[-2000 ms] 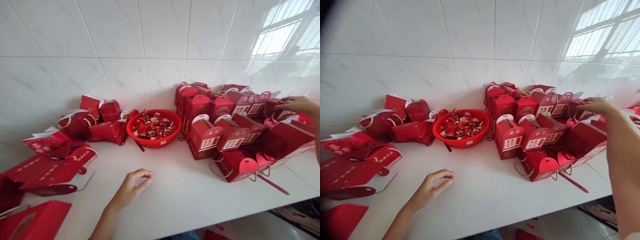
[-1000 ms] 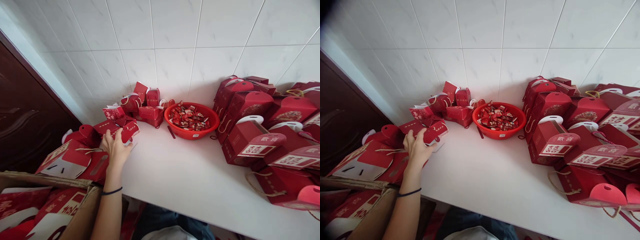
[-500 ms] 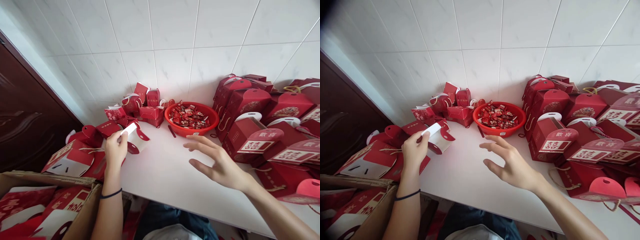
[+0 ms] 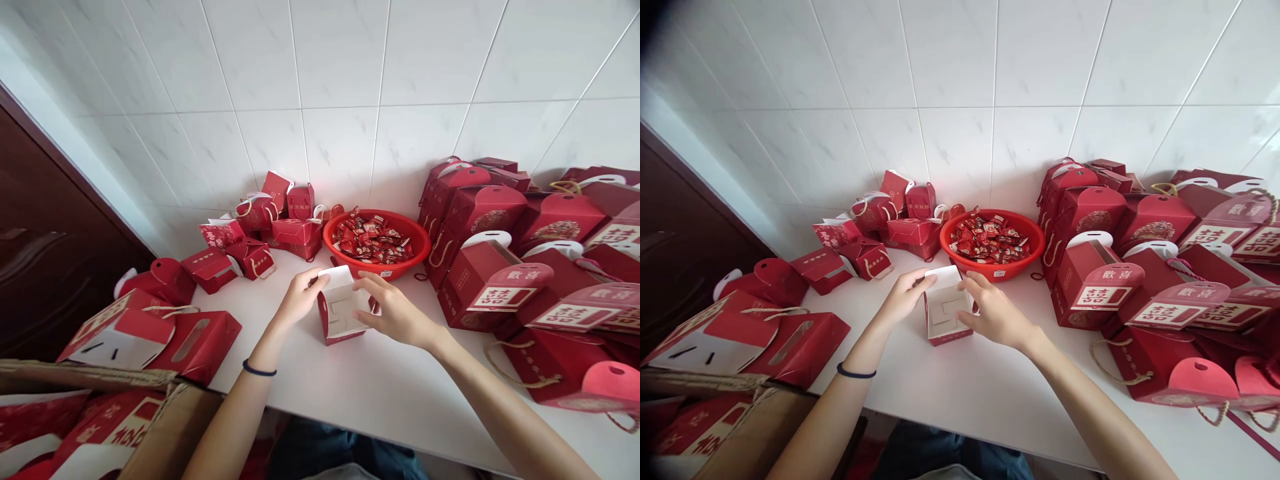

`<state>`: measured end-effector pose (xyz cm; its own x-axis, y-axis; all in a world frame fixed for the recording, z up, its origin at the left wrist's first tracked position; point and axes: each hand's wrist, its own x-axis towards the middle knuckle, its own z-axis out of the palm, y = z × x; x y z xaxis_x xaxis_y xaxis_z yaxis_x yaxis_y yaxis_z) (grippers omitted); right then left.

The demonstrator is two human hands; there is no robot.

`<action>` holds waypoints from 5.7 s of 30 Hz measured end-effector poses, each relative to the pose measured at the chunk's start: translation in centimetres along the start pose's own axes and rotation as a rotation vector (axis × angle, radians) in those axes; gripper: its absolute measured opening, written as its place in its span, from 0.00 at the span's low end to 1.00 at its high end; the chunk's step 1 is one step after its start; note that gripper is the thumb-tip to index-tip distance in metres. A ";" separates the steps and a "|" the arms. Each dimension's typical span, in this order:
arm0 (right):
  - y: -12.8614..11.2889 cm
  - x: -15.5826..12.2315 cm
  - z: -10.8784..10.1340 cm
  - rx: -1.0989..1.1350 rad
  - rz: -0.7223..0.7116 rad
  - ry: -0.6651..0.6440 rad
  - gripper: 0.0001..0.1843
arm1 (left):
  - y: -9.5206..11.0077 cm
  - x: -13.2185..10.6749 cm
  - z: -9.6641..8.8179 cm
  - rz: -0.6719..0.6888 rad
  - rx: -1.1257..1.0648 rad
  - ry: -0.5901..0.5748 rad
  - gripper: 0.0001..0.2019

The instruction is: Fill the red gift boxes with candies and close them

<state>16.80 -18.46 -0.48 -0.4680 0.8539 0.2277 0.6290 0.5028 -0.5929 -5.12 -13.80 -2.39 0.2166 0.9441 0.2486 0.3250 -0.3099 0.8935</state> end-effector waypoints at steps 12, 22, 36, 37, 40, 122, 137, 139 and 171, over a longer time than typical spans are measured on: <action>2.1 -0.9 0.8 0.244 0.298 -0.105 0.37 | -0.3 -0.5 -3.2 -0.146 0.009 -0.280 0.18; 3.1 -0.3 0.0 0.033 0.236 -0.087 0.32 | -3.0 1.0 -4.9 -0.215 -0.096 -0.546 0.36; 8.1 14.4 -3.6 -0.396 0.244 0.023 0.35 | -0.9 5.0 -3.8 -0.118 -0.139 -0.517 0.29; 8.5 15.2 -3.3 -0.400 0.234 -0.026 0.36 | -1.0 4.9 -3.9 -0.120 -0.161 -0.488 0.29; 9.6 16.6 -3.0 -0.385 0.209 -0.126 0.29 | -1.4 4.9 -4.1 -0.127 -0.193 -0.432 0.27; 13.2 11.8 -5.2 1.356 0.402 0.655 0.07 | -2.5 20.9 5.1 -0.032 -0.203 -0.325 0.24; 12.6 12.3 -4.3 1.243 0.451 0.555 0.13 | -1.4 20.4 5.4 -0.116 -0.299 -0.368 0.20; 12.4 12.1 -4.4 1.234 0.451 0.518 0.14 | -1.4 20.4 5.3 -0.118 -0.288 -0.367 0.20; 13.0 12.4 -4.8 1.314 0.392 0.910 0.16 | -1.7 21.8 8.1 -0.007 0.608 -0.418 0.06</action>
<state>22.12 -0.70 -1.62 0.3772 0.9260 -0.0154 -0.5338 0.2038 -0.8207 6.53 6.44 -1.54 0.5062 0.8619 -0.0282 0.7544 -0.4267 0.4989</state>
